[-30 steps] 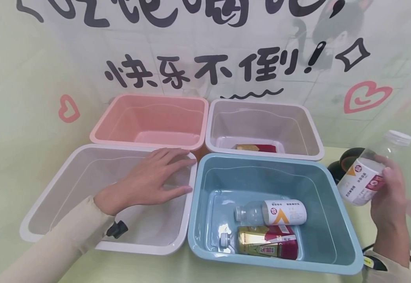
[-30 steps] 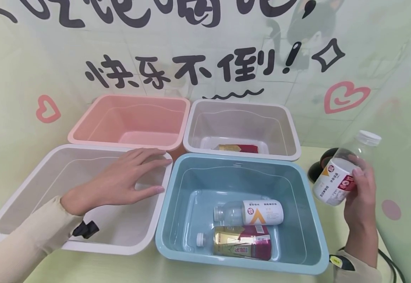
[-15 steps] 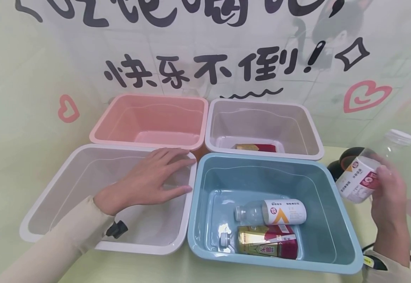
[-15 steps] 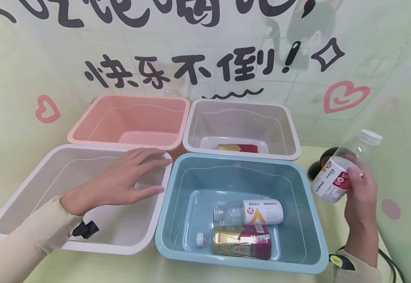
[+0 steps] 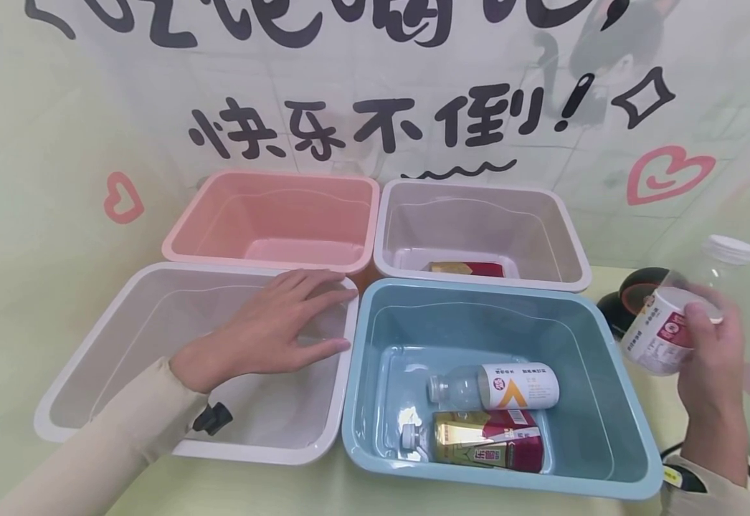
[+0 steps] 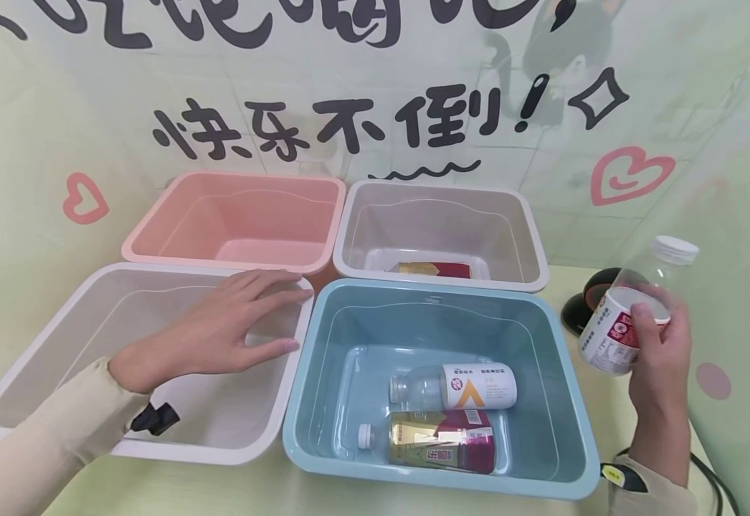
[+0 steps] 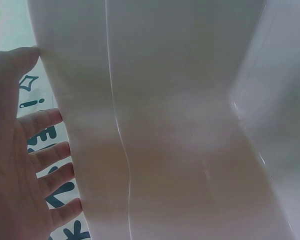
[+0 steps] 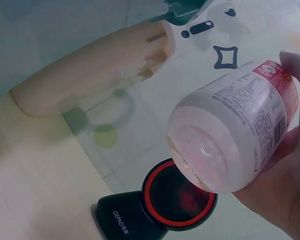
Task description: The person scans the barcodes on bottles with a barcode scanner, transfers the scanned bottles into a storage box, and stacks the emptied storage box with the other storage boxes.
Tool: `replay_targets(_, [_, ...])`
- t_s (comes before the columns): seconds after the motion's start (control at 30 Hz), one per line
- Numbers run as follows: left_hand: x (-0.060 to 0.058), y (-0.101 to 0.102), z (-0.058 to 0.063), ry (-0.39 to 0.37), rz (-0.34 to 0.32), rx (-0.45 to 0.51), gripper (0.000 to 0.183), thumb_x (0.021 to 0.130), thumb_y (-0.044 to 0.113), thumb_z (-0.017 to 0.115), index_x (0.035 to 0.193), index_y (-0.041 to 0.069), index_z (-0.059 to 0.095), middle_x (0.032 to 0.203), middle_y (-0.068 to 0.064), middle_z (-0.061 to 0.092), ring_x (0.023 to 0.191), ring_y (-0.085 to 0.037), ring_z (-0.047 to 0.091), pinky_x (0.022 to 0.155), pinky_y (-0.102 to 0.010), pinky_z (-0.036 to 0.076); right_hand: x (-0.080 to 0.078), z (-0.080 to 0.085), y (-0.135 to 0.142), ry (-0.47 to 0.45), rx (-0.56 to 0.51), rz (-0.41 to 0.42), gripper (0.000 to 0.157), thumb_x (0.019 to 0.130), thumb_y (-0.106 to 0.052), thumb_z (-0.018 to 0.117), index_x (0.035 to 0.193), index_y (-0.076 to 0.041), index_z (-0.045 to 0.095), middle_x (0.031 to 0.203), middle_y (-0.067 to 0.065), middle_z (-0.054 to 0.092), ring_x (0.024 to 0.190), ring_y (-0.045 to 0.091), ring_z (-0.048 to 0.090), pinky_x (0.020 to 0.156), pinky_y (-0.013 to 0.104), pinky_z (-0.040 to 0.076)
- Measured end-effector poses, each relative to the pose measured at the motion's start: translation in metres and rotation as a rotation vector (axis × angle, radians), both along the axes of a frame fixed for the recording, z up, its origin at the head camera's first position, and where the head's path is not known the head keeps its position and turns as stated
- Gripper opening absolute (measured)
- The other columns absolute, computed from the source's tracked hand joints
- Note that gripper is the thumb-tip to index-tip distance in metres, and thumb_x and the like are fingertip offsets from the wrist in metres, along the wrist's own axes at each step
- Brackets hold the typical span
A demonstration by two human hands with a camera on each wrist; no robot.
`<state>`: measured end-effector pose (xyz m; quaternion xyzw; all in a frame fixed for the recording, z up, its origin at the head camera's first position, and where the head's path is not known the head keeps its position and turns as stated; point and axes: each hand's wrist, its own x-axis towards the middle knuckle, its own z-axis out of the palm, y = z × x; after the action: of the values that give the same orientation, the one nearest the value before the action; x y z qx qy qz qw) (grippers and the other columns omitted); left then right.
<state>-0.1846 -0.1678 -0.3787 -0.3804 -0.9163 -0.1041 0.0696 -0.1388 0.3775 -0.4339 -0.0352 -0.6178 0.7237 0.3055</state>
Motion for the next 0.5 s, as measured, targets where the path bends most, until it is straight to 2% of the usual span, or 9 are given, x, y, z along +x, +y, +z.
replay_targets(0.2, [0.0002, -0.0002, 0.0003, -0.001, 0.002, -0.002, 0.068, 0.094, 0.062, 0.068, 0.151, 0.025, 0.059, 0.159, -0.004, 0.052, 0.151, -0.028, 0.046, 0.127, -0.057, 0.037, 0.0006, -0.0024, 0.0010, -0.017, -0.037, -0.029, 0.038, 0.097, -0.012, 0.062, 0.133, -0.007, 0.056, 0.101, 0.008, 0.069, 0.081, 0.013, 0.068, 0.064, 0.017, 0.054])
replay_targets(0.4, [0.0004, -0.0003, 0.0011, -0.006, 0.002, -0.001, 0.069, 0.094, 0.062, 0.068, 0.151, 0.024, 0.059, 0.159, -0.004, 0.052, 0.151, -0.029, 0.045, 0.127, -0.057, 0.036, 0.0003, -0.0016, 0.0017, -0.029, -0.039, -0.023, 0.037, 0.096, -0.012, 0.063, 0.132, -0.007, 0.057, 0.099, 0.007, 0.070, 0.078, 0.012, 0.069, 0.061, 0.017, 0.055])
replay_targets(0.5, [0.0001, -0.0006, 0.0008, -0.008, 0.001, 0.000, 0.069, 0.095, 0.062, 0.068, 0.151, 0.024, 0.059, 0.160, -0.004, 0.051, 0.151, -0.029, 0.045, 0.127, -0.057, 0.036, 0.0001, 0.0008, 0.0001, -0.065, -0.020, -0.042, 0.035, 0.098, -0.012, 0.060, 0.133, -0.008, 0.061, 0.101, 0.006, 0.069, 0.082, 0.013, 0.066, 0.063, 0.016, 0.053])
